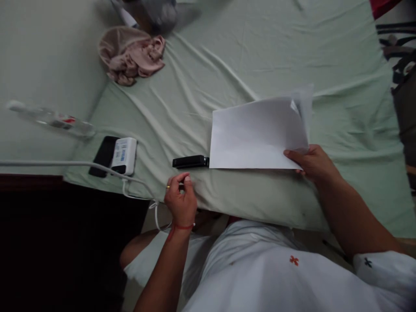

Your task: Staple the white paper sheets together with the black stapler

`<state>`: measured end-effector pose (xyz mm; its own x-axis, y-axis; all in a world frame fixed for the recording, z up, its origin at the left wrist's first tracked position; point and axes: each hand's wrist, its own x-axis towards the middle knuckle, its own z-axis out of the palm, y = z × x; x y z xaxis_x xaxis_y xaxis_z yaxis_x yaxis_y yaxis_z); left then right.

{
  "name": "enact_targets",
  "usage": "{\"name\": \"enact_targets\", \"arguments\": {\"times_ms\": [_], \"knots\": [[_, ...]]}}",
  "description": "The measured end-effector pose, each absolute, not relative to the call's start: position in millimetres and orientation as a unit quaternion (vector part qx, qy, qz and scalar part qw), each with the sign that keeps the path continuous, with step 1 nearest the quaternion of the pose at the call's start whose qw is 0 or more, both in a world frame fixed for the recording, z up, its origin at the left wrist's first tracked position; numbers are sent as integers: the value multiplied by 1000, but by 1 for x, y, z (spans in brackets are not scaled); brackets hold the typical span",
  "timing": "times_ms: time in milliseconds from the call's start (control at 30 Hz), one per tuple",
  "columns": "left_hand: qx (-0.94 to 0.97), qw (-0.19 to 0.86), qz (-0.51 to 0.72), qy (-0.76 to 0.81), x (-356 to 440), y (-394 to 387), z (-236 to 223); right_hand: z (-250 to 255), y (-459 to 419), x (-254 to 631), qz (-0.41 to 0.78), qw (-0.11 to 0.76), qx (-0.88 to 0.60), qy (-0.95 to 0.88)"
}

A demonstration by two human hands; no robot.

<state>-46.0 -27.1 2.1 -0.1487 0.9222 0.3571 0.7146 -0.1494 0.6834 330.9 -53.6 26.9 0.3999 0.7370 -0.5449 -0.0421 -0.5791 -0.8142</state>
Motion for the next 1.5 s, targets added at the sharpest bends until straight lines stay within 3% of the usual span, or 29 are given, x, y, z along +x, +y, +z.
{"name": "enact_targets", "arguments": {"times_ms": [167, 900, 1133, 1500], "knots": [[727, 44, 380, 571, -49, -6, -3, 25, -53, 327, 511, 399, -718, -253], [747, 126, 334, 561, -52, 10, -28, 10, -53, 314, 524, 398, -699, -281], [782, 121, 236, 564, -53, 7, -19, 8, -52, 315, 527, 410, -691, -276], [787, 86, 234, 564, -65, 21, -13, 9, -58, 331, 339, 508, -708, -355]]}}
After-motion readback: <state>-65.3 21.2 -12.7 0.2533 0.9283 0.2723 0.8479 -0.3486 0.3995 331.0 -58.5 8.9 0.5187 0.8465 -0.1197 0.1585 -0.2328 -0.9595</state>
